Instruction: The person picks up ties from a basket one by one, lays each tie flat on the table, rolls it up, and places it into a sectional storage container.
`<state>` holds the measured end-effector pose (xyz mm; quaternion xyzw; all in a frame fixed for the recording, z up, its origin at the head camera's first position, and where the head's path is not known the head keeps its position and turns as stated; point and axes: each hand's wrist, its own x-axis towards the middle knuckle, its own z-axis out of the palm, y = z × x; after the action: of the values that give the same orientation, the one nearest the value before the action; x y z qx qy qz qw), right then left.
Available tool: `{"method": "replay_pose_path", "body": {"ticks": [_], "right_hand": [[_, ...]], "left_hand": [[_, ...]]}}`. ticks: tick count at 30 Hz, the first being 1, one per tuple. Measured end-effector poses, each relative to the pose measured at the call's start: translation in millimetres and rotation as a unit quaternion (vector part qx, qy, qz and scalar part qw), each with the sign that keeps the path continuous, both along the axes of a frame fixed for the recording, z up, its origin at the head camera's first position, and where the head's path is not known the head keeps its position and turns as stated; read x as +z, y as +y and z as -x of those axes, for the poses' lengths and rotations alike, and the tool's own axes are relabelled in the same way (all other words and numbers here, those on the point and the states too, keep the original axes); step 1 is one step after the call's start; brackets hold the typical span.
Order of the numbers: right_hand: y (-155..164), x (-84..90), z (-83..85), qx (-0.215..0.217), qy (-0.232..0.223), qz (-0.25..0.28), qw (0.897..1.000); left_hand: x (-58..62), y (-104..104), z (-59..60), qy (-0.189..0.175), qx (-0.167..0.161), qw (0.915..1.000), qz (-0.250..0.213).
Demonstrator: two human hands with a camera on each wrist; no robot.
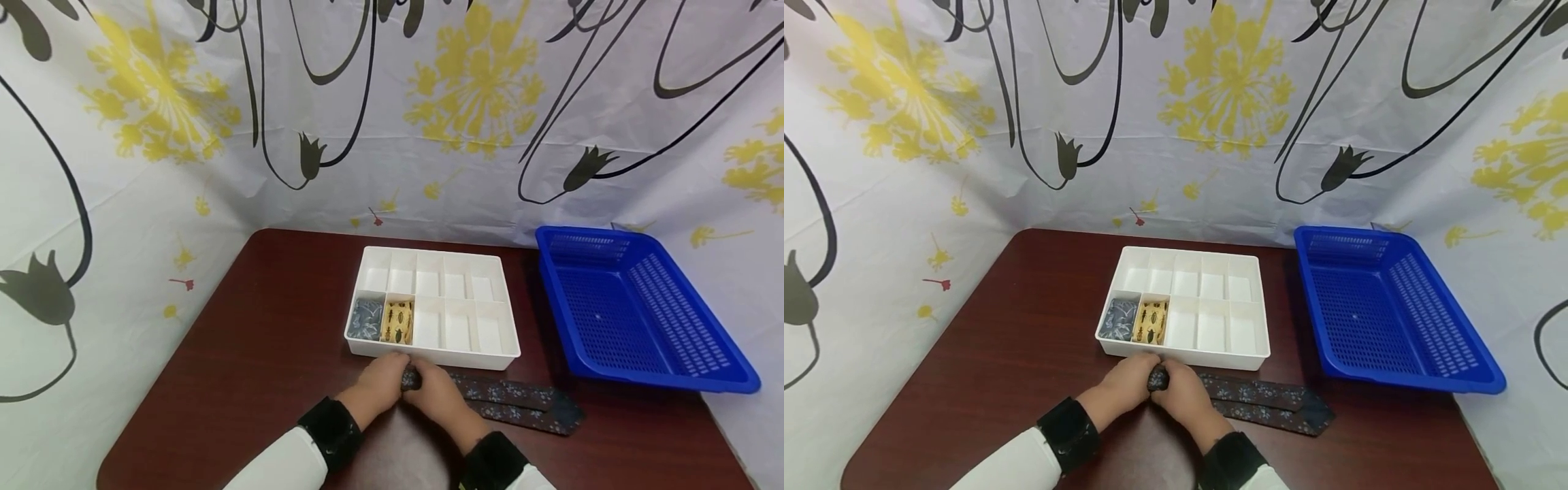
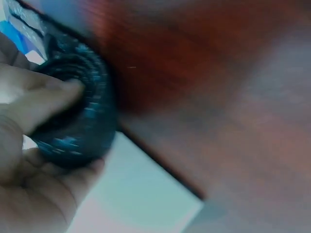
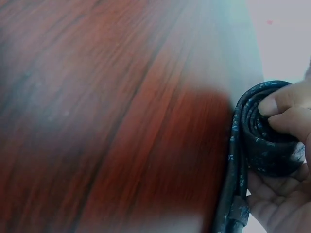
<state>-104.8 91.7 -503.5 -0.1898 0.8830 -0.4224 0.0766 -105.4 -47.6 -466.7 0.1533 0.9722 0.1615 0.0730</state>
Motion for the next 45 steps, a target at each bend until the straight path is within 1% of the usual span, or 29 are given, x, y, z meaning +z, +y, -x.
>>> {"method": "replay_pose_path", "body": {"ticks": [2, 4, 5, 8, 10, 12, 14, 17, 21, 23, 25, 27, 29, 31, 32, 34, 36, 37, 40, 42, 45], "right_hand": [[1, -3.0, 1.3, 0.005, 0.002, 0.001, 1.0], [2, -5.2, 2.4, 0.01, -0.001, 0.006, 1.0], [3, -6.2, 2.9, 0.012, -0.002, 0.01, 1.0], [5, -8.5, 4.1, 0.017, -0.008, 0.015, 1.0], [5, -9.6, 4.6, 0.018, -0.011, 0.014, 1.0], [6, -9.8, 4.5, 0.02, -0.014, 0.015, 1.0], [6, -9.9, 4.0, 0.02, -0.014, 0.016, 1.0], [7, -10.6, 2.9, 0.023, -0.006, 0.024, 0.999], [7, -11.2, 0.6, 0.022, 0.008, 0.032, 0.999], [7, -10.3, -0.6, 0.02, 0.018, 0.028, 0.999], [6, -7.3, -2.1, 0.016, 0.024, 0.02, 0.999], [4, -3.0, -3.6, 0.013, 0.035, 0.015, 0.999], [3, 1.7, -4.9, 0.011, 0.049, 0.005, 0.999], [0, 5.6, -6.2, 0.007, 0.051, -0.001, 0.999], [-1, 6.7, -6.5, 0.004, 0.051, -0.006, 0.999], [-2, 7.0, -6.7, 0.001, 0.051, -0.017, 0.999], [-3, 5.8, -6.0, -0.003, 0.049, -0.019, 0.999], [-2, 4.3, -5.2, -0.001, 0.052, -0.018, 0.998], [1, -1.1, -2.1, 0.006, 0.053, -0.004, 0.999], [4, -4.9, 0.5, 0.012, 0.047, 0.006, 0.999], [8, -8.5, 3.7, 0.02, 0.03, 0.014, 0.999]], "left_hand": [[-9.4, -11, 2.0, 0.0, -0.019, 0.9973, -0.071], [-19.1, -21, 2.8, -0.012, -0.027, 0.9891, -0.144], [-22.6, -25, 2.5, -0.018, -0.028, 0.9843, -0.173], [-31.5, -32, 1.1, -0.036, -0.02, 0.97, -0.24], [-34.9, -34, 0.1, -0.032, -0.018, 0.966, -0.256], [-36.4, -34, -0.9, -0.025, -0.019, 0.9654, -0.259], [-35.8, -33, -2.1, -0.016, -0.02, 0.9674, -0.252], [-33.0, -31, -2.6, -0.004, -0.025, 0.9734, -0.228], [-27.3, -25, -2.5, 0.015, -0.031, 0.9836, -0.177], [-22.7, -20, -3.0, 0.022, -0.026, 0.9899, -0.138], [-16.8, -13, -4.0, 0.023, -0.01, 0.9957, -0.09], [-9.8, -5, -5.4, 0.024, 0.007, 0.9991, -0.033], [-2.9, 2, -7.4, 0.021, 0.025, 0.9992, 0.021], [2.0, 8, -9.5, 0.017, 0.036, 0.9974, 0.06], [3.7, 11, -10.3, 0.014, 0.04, 0.9964, 0.073], [5.0, 13, -11.0, 0.008, 0.045, 0.9953, 0.085], [3.2, 12, -10.0, 0.004, 0.041, 0.9964, 0.074], [1.4, 10, -9.1, 0.007, 0.036, 0.9975, 0.06], [-7.9, -1, -4.9, 0.015, 0.007, 0.9998, -0.013], [-15.5, -10, -2.4, 0.015, -0.012, 0.9973, -0.071], [-24.6, -23, -0.8, -0.009, -0.019, 0.9869, -0.16]]}}
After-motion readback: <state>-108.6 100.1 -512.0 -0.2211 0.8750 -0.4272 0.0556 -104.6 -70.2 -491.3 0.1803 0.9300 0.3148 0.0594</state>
